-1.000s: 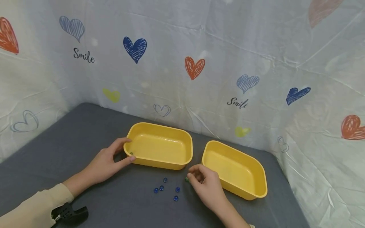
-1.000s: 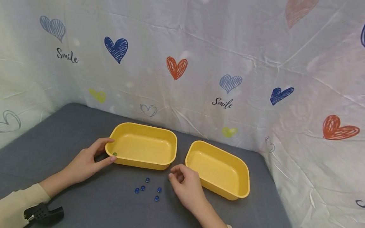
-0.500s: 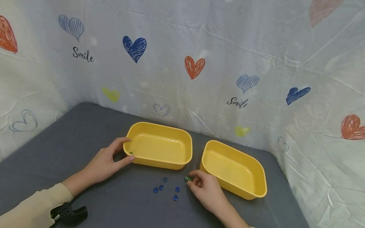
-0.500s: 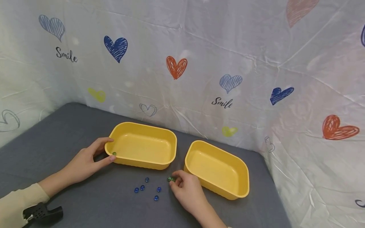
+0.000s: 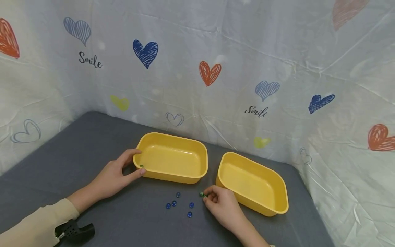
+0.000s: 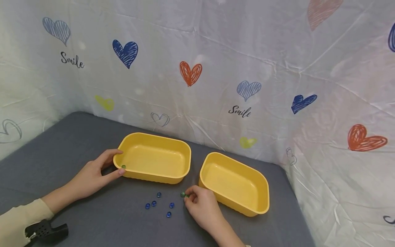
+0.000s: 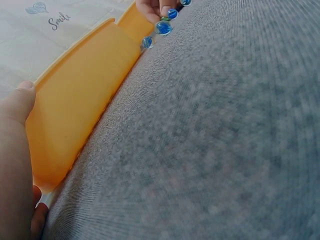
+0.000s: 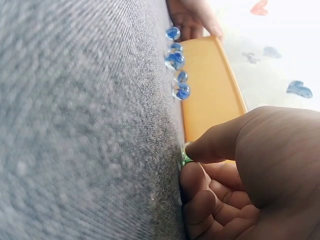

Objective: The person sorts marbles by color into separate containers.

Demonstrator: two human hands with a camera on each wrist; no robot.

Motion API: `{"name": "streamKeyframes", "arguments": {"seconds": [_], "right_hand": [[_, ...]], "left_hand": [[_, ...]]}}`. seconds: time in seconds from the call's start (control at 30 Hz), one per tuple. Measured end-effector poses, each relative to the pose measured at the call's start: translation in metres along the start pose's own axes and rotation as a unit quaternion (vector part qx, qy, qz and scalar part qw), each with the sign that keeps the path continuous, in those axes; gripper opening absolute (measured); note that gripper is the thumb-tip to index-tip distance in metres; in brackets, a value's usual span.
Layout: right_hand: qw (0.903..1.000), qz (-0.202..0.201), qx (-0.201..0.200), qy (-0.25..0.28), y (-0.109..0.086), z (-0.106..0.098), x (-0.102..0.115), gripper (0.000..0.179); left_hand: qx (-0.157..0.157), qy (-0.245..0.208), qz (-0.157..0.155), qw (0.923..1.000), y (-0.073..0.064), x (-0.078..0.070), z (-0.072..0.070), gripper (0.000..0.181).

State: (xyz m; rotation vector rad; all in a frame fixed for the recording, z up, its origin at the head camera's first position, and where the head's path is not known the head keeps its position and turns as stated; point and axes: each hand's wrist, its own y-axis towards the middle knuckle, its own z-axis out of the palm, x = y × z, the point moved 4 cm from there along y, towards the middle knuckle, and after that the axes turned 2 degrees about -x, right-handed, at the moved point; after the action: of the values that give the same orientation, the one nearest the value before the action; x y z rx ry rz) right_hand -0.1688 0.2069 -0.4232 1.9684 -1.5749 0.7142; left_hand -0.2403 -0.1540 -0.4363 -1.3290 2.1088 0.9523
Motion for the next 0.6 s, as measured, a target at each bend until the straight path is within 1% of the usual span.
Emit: {"name": "streamKeyframes", "arguments": {"seconds": [0.3,0.6], "right_hand": [[1.0,0.0,0.001,0.006,-0.0003,-0.0004,-0.0009,0.007],[0.9999,-0.01,0.001,0.009,0.0003,0.0005,-0.0002,0.007]], "left_hand": [[-0.001,0.005,-0.002,1.0,0.0006,-0.0011,0.0005,0.072],[-0.001,0.005,0.0,1.0,-0.0005,-0.0026,-0.0004,0.071]]}}
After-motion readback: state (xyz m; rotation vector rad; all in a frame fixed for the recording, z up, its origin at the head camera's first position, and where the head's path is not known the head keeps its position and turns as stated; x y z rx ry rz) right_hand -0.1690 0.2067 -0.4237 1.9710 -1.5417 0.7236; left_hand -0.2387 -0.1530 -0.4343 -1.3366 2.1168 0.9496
